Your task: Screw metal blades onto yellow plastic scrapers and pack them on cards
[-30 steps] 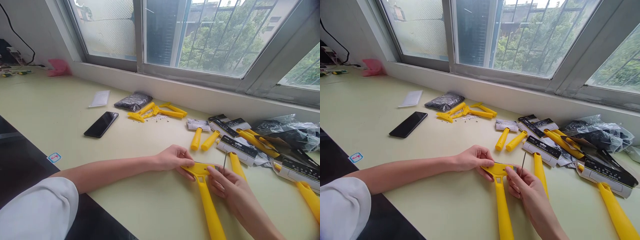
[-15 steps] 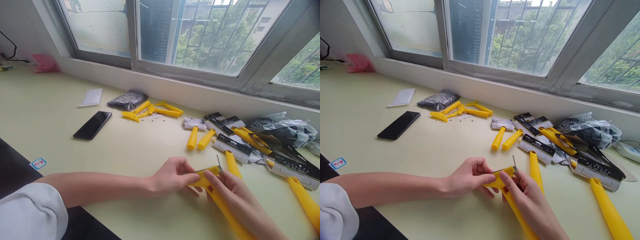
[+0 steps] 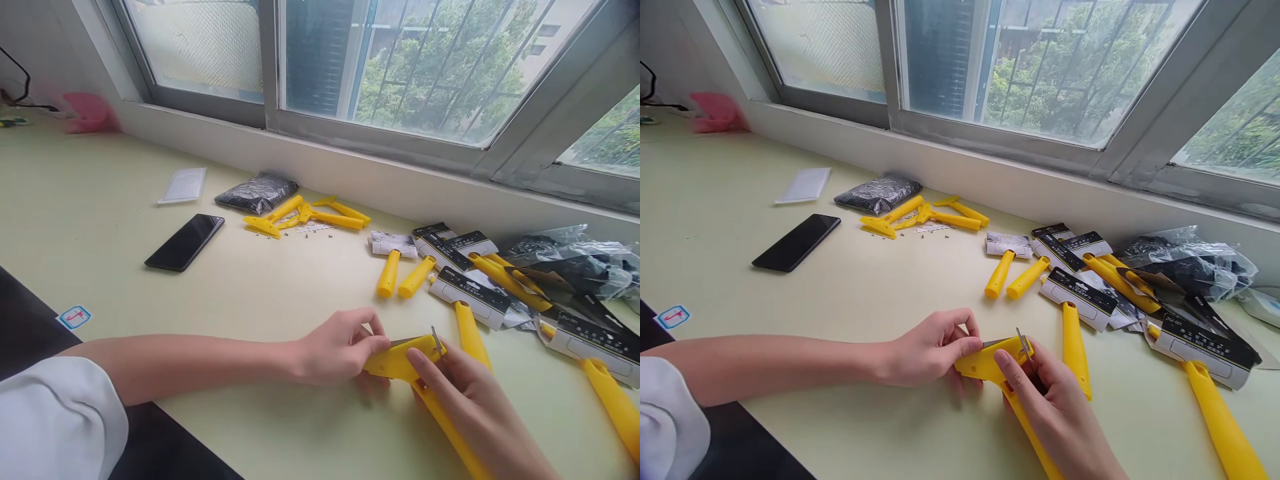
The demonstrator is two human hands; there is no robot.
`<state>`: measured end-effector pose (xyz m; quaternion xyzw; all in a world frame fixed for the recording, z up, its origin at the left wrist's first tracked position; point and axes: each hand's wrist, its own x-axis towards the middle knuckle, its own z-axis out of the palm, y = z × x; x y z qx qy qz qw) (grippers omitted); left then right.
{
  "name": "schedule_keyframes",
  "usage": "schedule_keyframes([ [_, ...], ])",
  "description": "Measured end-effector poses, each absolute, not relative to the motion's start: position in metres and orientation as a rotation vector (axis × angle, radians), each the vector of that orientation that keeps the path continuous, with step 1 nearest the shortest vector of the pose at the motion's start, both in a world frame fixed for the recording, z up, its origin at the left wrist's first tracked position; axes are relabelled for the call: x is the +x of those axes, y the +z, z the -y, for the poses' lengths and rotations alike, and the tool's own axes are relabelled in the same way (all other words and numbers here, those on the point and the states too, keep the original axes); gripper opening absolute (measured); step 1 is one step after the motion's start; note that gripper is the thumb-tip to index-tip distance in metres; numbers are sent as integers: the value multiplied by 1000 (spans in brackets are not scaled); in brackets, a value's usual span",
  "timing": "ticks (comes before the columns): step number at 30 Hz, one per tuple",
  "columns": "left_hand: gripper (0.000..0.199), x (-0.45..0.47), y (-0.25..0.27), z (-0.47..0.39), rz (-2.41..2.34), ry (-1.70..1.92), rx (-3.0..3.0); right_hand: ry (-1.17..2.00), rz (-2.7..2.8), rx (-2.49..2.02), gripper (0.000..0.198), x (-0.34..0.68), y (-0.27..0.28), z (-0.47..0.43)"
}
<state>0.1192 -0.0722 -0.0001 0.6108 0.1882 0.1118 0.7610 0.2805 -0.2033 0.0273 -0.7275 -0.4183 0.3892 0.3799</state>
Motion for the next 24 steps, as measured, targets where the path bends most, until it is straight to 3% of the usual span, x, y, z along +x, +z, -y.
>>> schedule_keyframes([
  [17,51,119,-3,82,-358,269,1316,1096,1113,-1799,44,288,19,205],
  [24,48,120,1,73,-330,342,1275,986,1172,-1810,44,287,23,210],
])
